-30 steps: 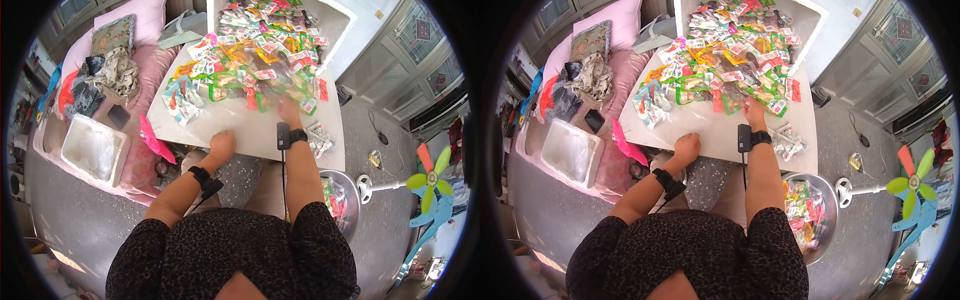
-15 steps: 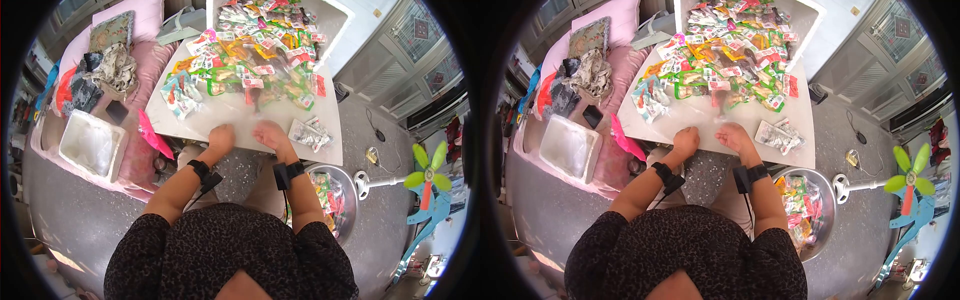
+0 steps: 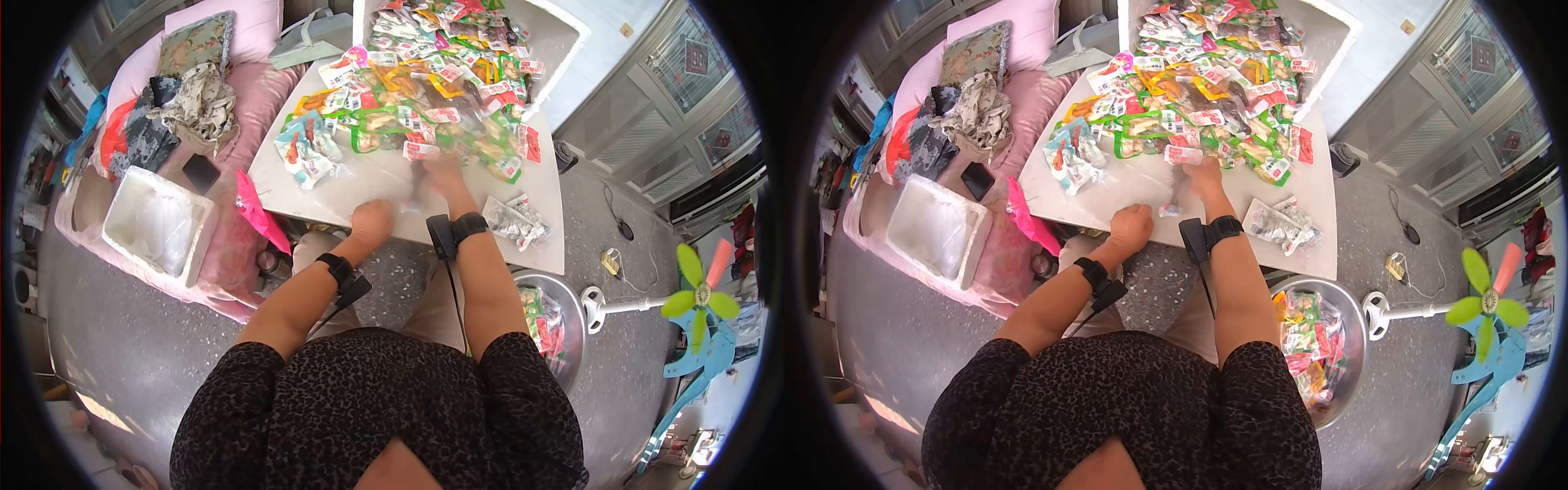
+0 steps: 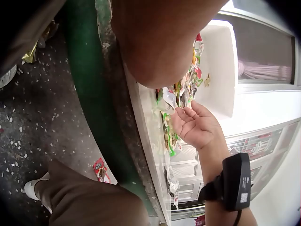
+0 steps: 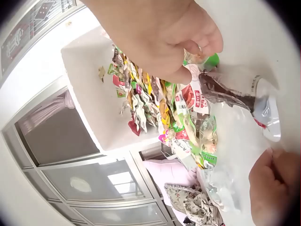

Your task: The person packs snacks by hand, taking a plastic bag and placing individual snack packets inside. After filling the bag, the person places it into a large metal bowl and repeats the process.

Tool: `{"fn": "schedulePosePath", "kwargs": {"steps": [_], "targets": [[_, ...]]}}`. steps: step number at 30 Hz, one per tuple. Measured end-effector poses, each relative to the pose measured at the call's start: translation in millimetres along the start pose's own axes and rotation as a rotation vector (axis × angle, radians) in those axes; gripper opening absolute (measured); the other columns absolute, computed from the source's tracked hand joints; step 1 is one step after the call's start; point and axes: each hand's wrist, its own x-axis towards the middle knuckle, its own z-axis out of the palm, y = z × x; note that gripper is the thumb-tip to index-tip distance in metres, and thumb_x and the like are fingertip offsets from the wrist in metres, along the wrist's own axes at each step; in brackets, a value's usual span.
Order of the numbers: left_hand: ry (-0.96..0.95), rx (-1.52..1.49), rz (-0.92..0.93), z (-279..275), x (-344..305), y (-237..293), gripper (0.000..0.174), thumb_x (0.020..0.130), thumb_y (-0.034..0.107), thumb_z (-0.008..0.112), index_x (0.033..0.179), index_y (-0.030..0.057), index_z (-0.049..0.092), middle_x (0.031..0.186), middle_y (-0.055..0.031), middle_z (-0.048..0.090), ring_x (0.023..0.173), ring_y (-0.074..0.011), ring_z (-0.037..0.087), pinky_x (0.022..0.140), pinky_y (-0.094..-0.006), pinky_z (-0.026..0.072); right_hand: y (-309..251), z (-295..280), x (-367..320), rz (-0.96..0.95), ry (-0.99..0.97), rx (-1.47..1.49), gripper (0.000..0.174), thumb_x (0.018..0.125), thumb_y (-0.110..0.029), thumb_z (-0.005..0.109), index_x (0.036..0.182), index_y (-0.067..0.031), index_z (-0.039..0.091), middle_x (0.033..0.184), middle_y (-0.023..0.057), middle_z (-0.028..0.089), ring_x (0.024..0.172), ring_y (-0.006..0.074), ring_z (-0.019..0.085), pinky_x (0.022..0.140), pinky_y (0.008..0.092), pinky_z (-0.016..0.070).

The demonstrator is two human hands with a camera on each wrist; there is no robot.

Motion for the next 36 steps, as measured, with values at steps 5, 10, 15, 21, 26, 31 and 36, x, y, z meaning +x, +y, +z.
{"fn": "schedulePosePath", "kwargs": {"steps": [5,10,15,21,26,31,36], "targets": [[-0.042,0.03,0.001,-8,1,5,0.005,0.065,0.011,0.049,0.065,0.0058,0.048,0.064,-0.0113,0.052,0.061,-0.0297,0.053,0.055,-0.0403,0.0429,9,12,2,-0.087,0.029,0.213,0.043,0.062,-0.01,0.063,0.098,0.0039,0.042,0.078,0.0082,0.053,0.065,0.0164,0.053,0.047,0.0276,0.0423],[-0.034,0.027,-0.005,-7,2,5,0.005,0.065,0.011,0.049,0.065,0.006,0.048,0.064,-0.0107,0.051,0.06,-0.0296,0.053,0.056,-0.0403,0.0431,-3,-12,-32,-0.172,-0.328,0.041,0.019,0.065,-0.004,0.059,0.081,-0.0032,0.05,0.061,0.0031,0.05,0.055,0.0123,0.049,0.043,0.0231,0.038],[-0.145,0.036,-0.104,-4,7,3,0.01,0.069,0.014,0.045,0.07,0.0048,0.049,0.067,-0.0137,0.054,0.065,-0.0312,0.054,0.059,-0.0413,0.0428,19,-45,-64,0.08,-0.265,0.446,0.009,0.069,-0.004,0.053,0.077,-0.0073,0.05,0.061,0.0009,0.049,0.054,0.0113,0.047,0.048,0.0264,0.04],[-0.197,-0.067,-0.19,-13,6,14,0.014,0.074,0.015,0.041,0.075,0.0035,0.048,0.072,-0.0159,0.055,0.071,-0.0325,0.053,0.062,-0.0415,0.0416,14,-75,-136,0.091,0.034,0.899,0.011,0.072,-0.001,0.049,0.08,-0.0076,0.048,0.065,0.0008,0.049,0.057,0.0127,0.048,0.057,0.0323,0.0441],[-0.176,-0.123,-0.205,-3,5,26,0.011,0.073,0.013,0.042,0.075,0.0047,0.048,0.072,-0.0139,0.054,0.071,-0.0311,0.053,0.062,-0.0415,0.041,32,-55,-153,-0.042,0.154,0.916,0.009,0.074,-0.001,0.045,0.081,-0.0063,0.047,0.064,0.0015,0.049,0.054,0.0113,0.049,0.054,0.0297,0.0479],[-0.075,-0.234,-0.205,-3,0,30,0.011,0.073,0.015,0.042,0.073,0.0048,0.046,0.071,-0.0149,0.052,0.07,-0.033,0.051,0.062,-0.0429,0.0395,21,-45,-161,-0.037,0.238,1.035,0.009,0.076,-0.001,0.045,0.083,-0.0068,0.045,0.065,0.0019,0.049,0.056,0.0125,0.05,0.057,0.0303,0.0481],[-0.059,-0.275,-0.12,-4,-4,31,0.012,0.074,0.015,0.043,0.074,0.0044,0.046,0.071,-0.0154,0.052,0.07,-0.0335,0.05,0.062,-0.0428,0.0392,29,-40,-158,0.007,0.234,1.072,0.008,0.078,-0.003,0.045,0.084,-0.008,0.045,0.067,0.0022,0.05,0.06,0.014,0.052,0.058,0.0299,0.0476]]}}
